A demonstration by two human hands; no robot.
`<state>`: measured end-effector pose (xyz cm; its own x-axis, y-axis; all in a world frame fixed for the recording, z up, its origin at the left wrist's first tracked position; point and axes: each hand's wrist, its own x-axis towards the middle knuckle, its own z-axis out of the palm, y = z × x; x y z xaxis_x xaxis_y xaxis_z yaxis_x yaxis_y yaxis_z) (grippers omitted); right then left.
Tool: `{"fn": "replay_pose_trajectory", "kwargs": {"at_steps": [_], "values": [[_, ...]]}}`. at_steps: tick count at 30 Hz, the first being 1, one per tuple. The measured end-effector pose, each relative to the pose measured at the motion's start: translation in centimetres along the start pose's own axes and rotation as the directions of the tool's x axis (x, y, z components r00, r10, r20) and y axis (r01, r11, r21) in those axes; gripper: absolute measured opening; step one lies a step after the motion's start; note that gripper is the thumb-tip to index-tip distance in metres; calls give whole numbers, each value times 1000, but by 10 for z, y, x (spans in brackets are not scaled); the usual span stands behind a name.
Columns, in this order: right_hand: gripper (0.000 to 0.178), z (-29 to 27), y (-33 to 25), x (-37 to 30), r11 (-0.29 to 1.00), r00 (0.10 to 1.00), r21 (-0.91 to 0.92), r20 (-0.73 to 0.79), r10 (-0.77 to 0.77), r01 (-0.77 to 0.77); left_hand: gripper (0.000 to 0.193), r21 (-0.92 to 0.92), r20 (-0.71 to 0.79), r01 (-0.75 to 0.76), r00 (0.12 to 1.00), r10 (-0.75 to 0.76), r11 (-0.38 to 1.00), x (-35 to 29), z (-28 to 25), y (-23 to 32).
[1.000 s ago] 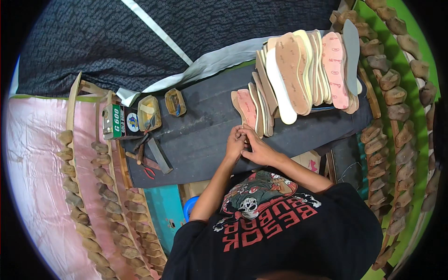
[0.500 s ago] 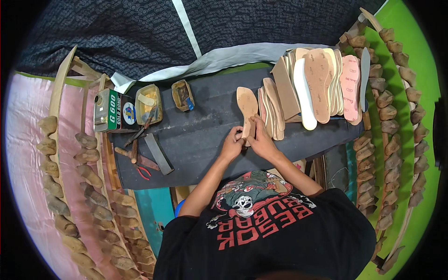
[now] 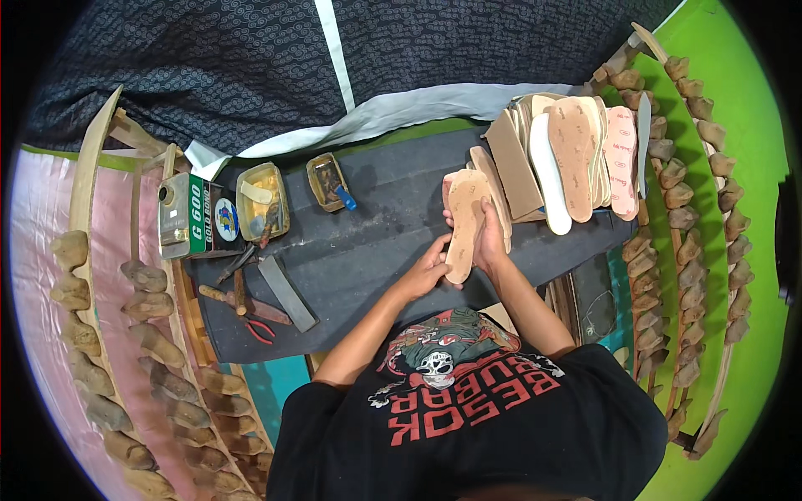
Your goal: Applying glue to the bottom of shoe soles using a brush.
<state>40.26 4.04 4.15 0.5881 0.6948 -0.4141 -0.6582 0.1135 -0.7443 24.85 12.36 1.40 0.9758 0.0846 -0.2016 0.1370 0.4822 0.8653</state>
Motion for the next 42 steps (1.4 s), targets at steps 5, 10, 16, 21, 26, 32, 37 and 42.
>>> {"fn": "replay_pose_trajectory", "kwargs": {"at_steps": [5,10,16,21,26,32,37,42], "values": [[75,32,-1,-12,986,987,69,45,-154,150,61,-450,32,1,999,16,893,4,-7,9],[73,40,7,1,959,956,-32,93,-277,281,68,-504,139,106,989,-40,857,-4,-19,9],[69,41,3,21,961,966,-94,53,-255,259,65,-502,186,108,982,-15,858,-23,-30,-7],[54,48,20,25,946,968,-223,143,-205,234,74,-527,87,128,992,-97,840,-38,-24,-8],[55,59,46,23,978,974,-180,215,-63,103,87,-445,-109,-21,994,-31,895,-56,-21,-12],[57,79,62,44,943,960,-334,269,84,11,95,-552,-107,-126,991,80,824,-82,-42,-27],[36,110,75,66,757,927,-573,358,-112,313,91,-667,-147,-212,977,153,714,-107,-53,-44],[71,144,85,79,599,838,-633,531,-126,490,71,-734,-181,-225,974,134,640,-125,-61,-56]]}}
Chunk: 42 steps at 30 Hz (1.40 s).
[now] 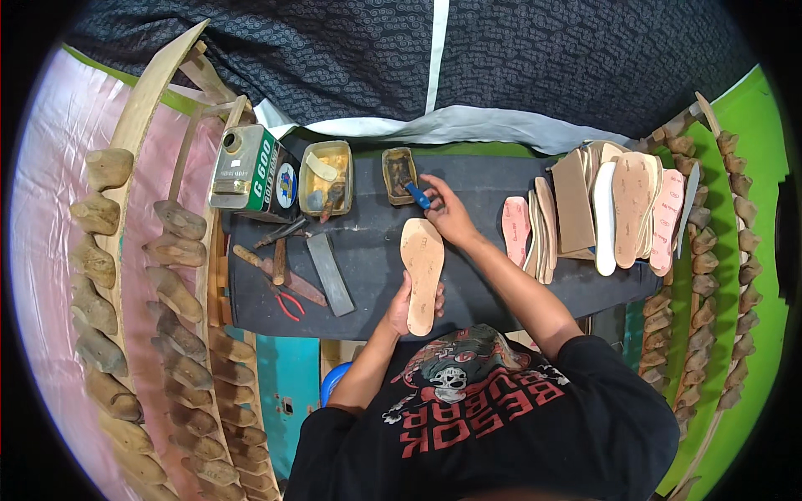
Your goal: Applying glue to the bottom of shoe soles using a brush.
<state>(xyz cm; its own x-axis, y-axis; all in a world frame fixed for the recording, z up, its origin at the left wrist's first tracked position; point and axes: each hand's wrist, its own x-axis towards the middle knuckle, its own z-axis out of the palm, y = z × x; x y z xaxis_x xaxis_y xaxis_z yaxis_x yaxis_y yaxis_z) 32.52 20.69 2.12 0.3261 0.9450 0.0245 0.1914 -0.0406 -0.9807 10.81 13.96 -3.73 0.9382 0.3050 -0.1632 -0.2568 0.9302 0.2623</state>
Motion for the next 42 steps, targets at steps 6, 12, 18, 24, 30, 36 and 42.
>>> {"fn": "replay_pose_trajectory", "kwargs": {"at_steps": [6,12,18,24,30,36,42], "values": [[37,5,-1,14,967,993,-238,-50,-111,96,74,104,-48,59,997,-54,993,2,14,13],[22,10,-10,19,988,988,-150,-145,-54,32,73,158,-17,14,1000,-11,987,7,-5,19],[21,7,7,28,968,976,249,-200,85,-33,71,128,-5,58,998,-58,990,13,-8,30],[23,5,1,27,948,947,315,-287,140,-45,69,117,-9,67,998,-66,991,18,-10,36],[23,0,-8,24,917,965,398,-229,126,-26,68,53,47,100,994,-102,994,22,-8,37],[24,-7,-4,21,897,941,441,-298,163,-16,67,52,29,118,992,-120,992,27,-6,37],[24,-5,-9,12,947,936,321,-339,99,16,65,56,66,125,990,-128,991,30,-12,35]]}}
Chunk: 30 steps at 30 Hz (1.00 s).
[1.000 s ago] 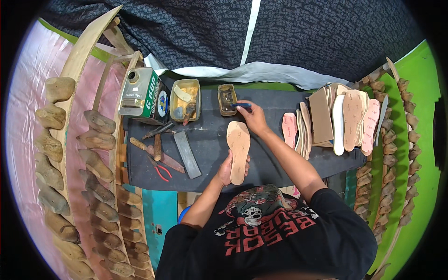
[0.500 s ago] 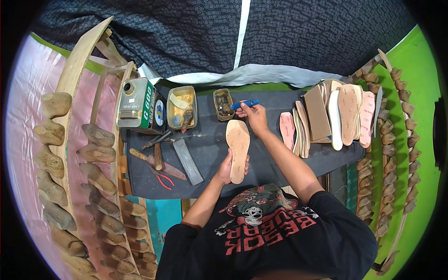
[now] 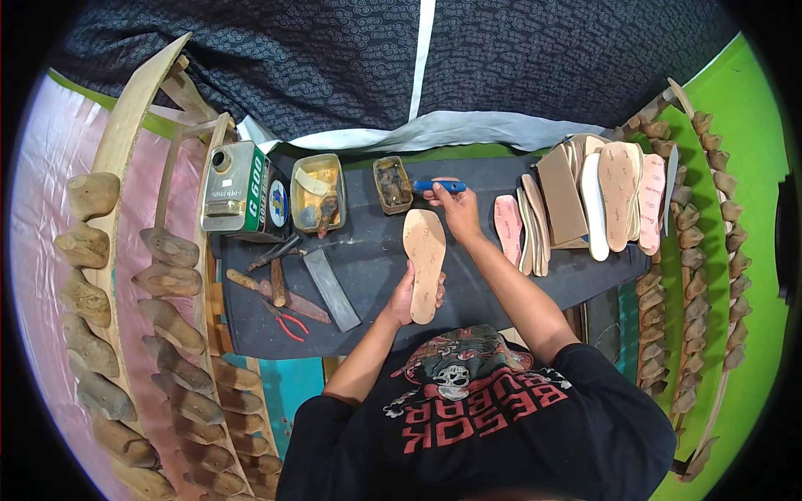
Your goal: Applying glue to the bottom of shoe soles using a brush.
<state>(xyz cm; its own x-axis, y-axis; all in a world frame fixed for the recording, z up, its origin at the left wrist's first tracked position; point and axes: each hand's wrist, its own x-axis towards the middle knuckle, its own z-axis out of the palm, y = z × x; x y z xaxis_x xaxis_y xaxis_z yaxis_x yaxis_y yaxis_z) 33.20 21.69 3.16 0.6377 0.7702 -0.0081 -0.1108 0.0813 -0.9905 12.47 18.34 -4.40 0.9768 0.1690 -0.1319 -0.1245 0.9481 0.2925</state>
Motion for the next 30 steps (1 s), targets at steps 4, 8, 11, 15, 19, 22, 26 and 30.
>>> {"fn": "replay_pose_trajectory", "kwargs": {"at_steps": [4,8,11,15,19,22,26,30], "values": [[25,-3,1,-3,1000,1000,29,-12,11,-10,65,0,-31,13,999,-13,1000,-1,6,-2],[27,-3,1,-4,998,998,20,23,51,-52,66,-5,-23,13,1000,-13,1000,-2,7,-5],[28,-3,0,-6,999,999,11,-25,41,-41,67,-8,-20,-1,1000,1,1000,-1,7,-5],[29,-3,-4,-9,997,999,-65,14,49,-48,67,-4,-25,-12,1000,12,1000,-1,6,-6],[30,-9,-8,-8,1000,1000,-10,3,15,-15,69,-21,-52,-37,998,36,999,1,14,-7],[32,-14,-14,-9,997,1000,71,-16,21,-20,69,-4,-64,-51,997,50,999,2,17,-8],[34,-32,-23,-13,971,994,238,-96,52,-28,67,-24,-45,-33,998,32,999,3,18,-12],[40,-52,-38,-20,970,995,243,-87,43,-21,67,0,-48,-37,998,37,999,9,25,-14]]}}
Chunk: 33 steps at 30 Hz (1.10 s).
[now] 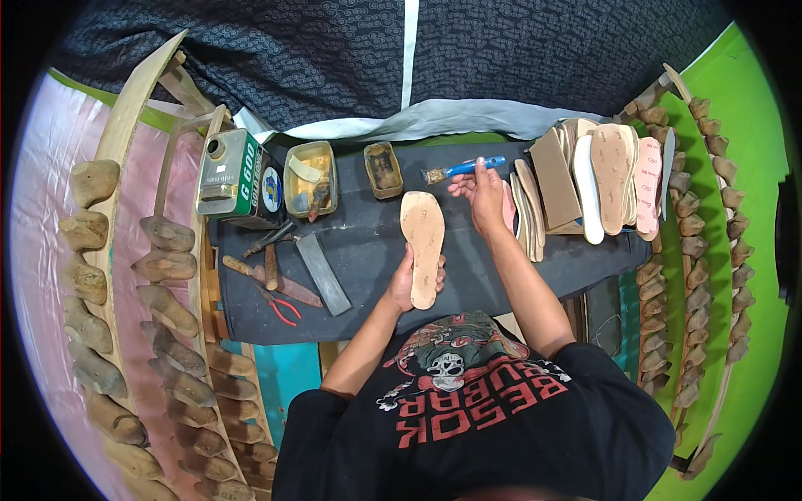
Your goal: Applying glue to the bottom of shoe soles using a brush.
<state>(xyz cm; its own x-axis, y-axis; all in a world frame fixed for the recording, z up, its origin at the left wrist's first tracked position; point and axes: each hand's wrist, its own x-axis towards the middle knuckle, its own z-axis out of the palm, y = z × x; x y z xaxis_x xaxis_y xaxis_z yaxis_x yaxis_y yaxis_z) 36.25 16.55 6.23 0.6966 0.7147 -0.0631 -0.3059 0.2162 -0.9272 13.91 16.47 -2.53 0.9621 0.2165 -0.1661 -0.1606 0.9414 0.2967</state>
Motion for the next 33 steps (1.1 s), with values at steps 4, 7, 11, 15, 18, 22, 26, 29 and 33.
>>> {"fn": "replay_pose_trajectory", "kwargs": {"at_steps": [4,7,11,15,18,22,26,29,33], "values": [[41,-12,-17,-4,999,1000,33,13,-2,1,67,3,-24,-17,1000,18,1000,12,15,1],[41,-26,-24,-2,999,1000,36,19,4,-4,68,31,-10,-10,1000,11,999,17,23,-3],[39,-28,-37,-4,996,987,45,144,69,-76,69,67,-50,-10,999,14,998,24,32,-19],[38,-12,-47,1,998,973,-9,223,67,-67,69,52,-87,-58,994,62,997,26,40,-38],[34,-18,-52,-2,999,962,-49,273,14,0,69,44,-110,-100,989,104,994,24,48,-47],[30,-43,-56,-6,998,944,-61,330,-8,30,70,50,-138,-159,977,164,986,20,62,-57],[22,-60,-53,-7,1000,935,-5,353,27,-27,75,128,-189,-212,954,233,969,18,72,-70],[18,-66,-54,-11,998,916,-17,395,68,-67,72,172,-177,-259,941,288,950,15,68,-84],[19,-69,-55,-15,983,912,-172,410,16,60,71,219,-223,-255,926,303,942,18,72,-100]]}}
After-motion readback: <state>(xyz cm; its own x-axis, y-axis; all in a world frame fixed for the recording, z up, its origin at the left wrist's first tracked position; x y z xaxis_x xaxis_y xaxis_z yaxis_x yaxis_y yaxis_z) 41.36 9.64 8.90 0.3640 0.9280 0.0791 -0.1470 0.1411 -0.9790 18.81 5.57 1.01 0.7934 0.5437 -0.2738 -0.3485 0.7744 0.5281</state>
